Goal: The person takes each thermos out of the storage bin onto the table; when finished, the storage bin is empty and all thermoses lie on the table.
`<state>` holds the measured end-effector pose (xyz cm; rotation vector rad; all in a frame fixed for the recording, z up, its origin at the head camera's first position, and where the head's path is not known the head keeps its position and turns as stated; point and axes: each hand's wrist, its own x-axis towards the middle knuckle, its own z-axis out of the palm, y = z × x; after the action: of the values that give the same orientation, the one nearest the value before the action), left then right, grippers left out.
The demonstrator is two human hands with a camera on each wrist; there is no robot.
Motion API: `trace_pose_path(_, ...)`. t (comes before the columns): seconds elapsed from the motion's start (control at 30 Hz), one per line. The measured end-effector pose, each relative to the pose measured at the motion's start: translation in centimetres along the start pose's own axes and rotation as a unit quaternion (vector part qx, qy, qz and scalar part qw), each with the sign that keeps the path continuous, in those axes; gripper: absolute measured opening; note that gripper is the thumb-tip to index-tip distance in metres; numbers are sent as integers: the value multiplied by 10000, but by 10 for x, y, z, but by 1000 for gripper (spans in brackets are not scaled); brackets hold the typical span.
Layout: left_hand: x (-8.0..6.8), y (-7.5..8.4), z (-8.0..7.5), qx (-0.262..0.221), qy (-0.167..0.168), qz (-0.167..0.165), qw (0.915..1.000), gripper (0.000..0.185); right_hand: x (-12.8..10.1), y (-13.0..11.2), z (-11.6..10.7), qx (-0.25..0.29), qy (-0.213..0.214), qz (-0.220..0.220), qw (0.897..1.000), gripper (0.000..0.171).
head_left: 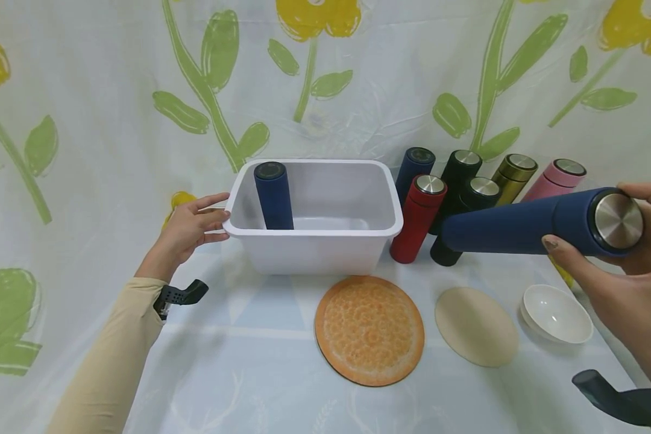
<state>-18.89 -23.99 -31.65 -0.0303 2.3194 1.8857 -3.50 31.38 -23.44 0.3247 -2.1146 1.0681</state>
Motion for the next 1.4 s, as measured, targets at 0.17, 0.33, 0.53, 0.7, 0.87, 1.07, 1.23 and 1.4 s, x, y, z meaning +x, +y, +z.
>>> trace_pose_path(0.17, 0, -1, 0, -28, 23, 18, 10000, 62, -3, 8, -5, -465, 198, 217, 9985, 86)
trace_pose_path(0.33, 1, -2, 0, -23, 0, 26, 10000, 62, -4, 16, -9, -1127, 416, 496, 9915, 85)
trace_pose_path(0.53, 1, 0, 0, -97, -20, 49, 9999, 63, -2, 28, -10, -1656, 474, 746, 9822, 84)
trace_pose_path(0.7, 1, -1, 0, -105, -29, 26, 9999, 62, 2, 41, -10, -1926, 308, 1090, 9747, 81)
trace_pose_path(0.87, 1, -1, 0, -73, -3, 18, 10000, 62, 8, 55, -9, -2213, -22, 1520, 9633, 80)
trace_pose_path(1.07, 2, 2, 1, -22, 6, 55, 10000, 62, 18, 79, -5, -2200, 21, 1419, 9651, 75)
trace_pose_path(1.23, 0, 3, 1, 22, 40, 35, 10000, 62, 21, 98, 2, -2283, -100, 1416, 9632, 75)
trace_pose_path(1.4, -2, 3, 2, 9, 26, 3, 10000, 61, 20, 111, 7, -2289, -225, 1381, 9634, 74)
